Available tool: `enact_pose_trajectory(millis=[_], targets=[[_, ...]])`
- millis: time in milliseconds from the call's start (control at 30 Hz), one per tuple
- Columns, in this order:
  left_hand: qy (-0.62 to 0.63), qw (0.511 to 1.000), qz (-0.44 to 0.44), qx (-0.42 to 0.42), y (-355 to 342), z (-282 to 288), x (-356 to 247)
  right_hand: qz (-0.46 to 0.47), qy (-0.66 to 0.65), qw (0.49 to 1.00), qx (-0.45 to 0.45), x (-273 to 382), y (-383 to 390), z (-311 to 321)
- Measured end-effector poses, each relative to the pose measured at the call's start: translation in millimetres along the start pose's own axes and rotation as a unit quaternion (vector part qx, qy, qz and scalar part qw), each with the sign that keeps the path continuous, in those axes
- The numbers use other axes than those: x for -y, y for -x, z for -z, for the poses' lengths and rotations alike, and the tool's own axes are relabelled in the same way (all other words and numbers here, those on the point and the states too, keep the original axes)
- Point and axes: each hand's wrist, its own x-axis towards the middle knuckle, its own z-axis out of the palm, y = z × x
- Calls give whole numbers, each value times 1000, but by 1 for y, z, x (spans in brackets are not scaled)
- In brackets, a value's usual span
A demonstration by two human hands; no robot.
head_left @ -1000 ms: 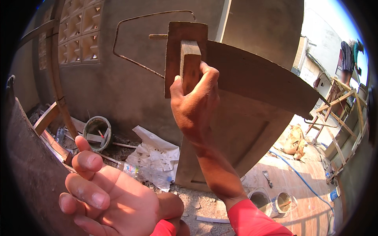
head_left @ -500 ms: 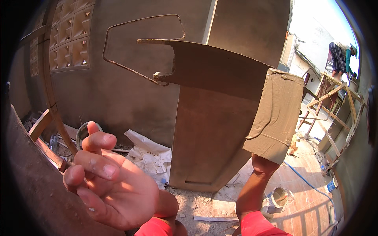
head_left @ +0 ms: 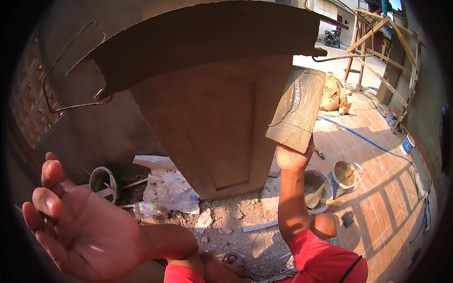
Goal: The person scoops plaster from a bucket with a trowel and applies it to a vertical wall surface, smoothing the material with a rectangular block. The person repeatedly reloads the trowel and continues smoothing the wall area.
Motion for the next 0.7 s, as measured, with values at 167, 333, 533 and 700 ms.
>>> enact_pose_trajectory(millis=[167,333,533,700], targets=[[-9,1000,-7,28,-1,-12,-3,31,27,999,3,-5,-23,-6],[-24,998,-7,57,3,-26,-5,29,4,1000,4,-19,-33,-12],[-44,998,-26,27,4,-24,-4,1,-29,1000,-5,-46,-16,-33],[-39,998,-20,37,4,-12,-4,-16,16,1000,5,-75,-2,-38]])
